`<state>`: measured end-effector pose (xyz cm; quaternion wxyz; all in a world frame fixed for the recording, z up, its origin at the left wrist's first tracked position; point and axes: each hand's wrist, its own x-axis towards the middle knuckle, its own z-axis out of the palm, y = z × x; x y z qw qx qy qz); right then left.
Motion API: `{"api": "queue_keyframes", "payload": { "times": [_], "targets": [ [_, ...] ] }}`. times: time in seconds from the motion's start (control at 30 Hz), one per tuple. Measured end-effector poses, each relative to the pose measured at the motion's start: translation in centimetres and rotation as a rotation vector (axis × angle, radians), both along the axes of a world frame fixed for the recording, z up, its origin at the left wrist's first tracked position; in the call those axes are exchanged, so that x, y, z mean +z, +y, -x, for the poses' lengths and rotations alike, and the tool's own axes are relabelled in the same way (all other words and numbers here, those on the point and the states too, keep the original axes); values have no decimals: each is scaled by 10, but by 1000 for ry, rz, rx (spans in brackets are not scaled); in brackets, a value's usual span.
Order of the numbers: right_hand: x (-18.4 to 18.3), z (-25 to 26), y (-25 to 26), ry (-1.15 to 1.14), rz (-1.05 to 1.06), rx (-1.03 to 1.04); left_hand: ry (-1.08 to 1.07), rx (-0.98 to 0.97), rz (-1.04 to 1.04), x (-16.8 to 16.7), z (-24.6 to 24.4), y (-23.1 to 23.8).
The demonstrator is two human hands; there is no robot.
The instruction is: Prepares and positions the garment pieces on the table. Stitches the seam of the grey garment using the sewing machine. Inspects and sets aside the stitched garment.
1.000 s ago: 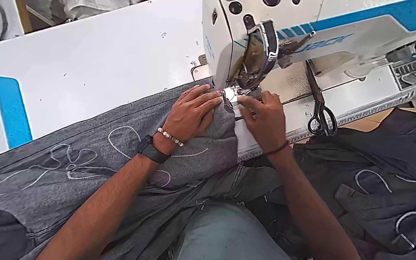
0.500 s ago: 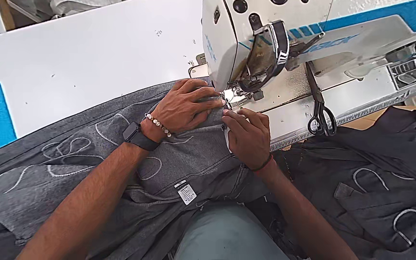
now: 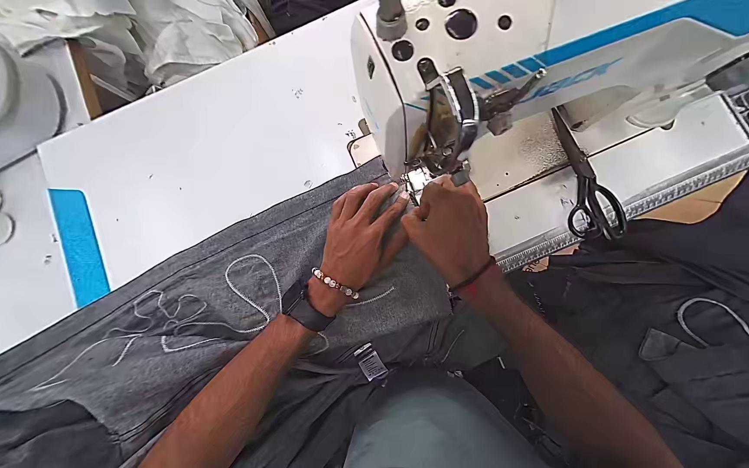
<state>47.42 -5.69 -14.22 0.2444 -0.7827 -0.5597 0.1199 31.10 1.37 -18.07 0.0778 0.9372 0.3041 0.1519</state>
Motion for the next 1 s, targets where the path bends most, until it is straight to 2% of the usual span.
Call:
{"api": "queue_keyframes", "payload": {
  "times": [0.13, 0.2, 0.27, 0.43, 0.53, 0.7, 0.8, 1.0],
  "targets": [
    [-11, 15, -38, 437, 48, -100, 16, -23, -10, -2, 1, 3],
    [-18, 24, -62, 561, 23, -137, 24, -11, -24, -2, -1, 2],
    [-20, 26, -74, 560, -82, -162, 21, -17, -49, 0, -4, 2],
    [-21, 16, -61, 444, -102, -148, 18, -31, -179, 4, -8, 4],
    [-23, 14, -60, 397, -80, -166, 43, 22, -146, 2, -8, -3],
    [-18, 16, -69, 430, -65, -134, 35, -56, -165, 3, -4, 5],
    [-12, 18, -77, 443, -85, -114, 53, 7, -153, 3, -6, -7],
    [3, 19, -92, 276, -70, -106, 41, -13, -133, -1, -2, 0]
  ]
}}
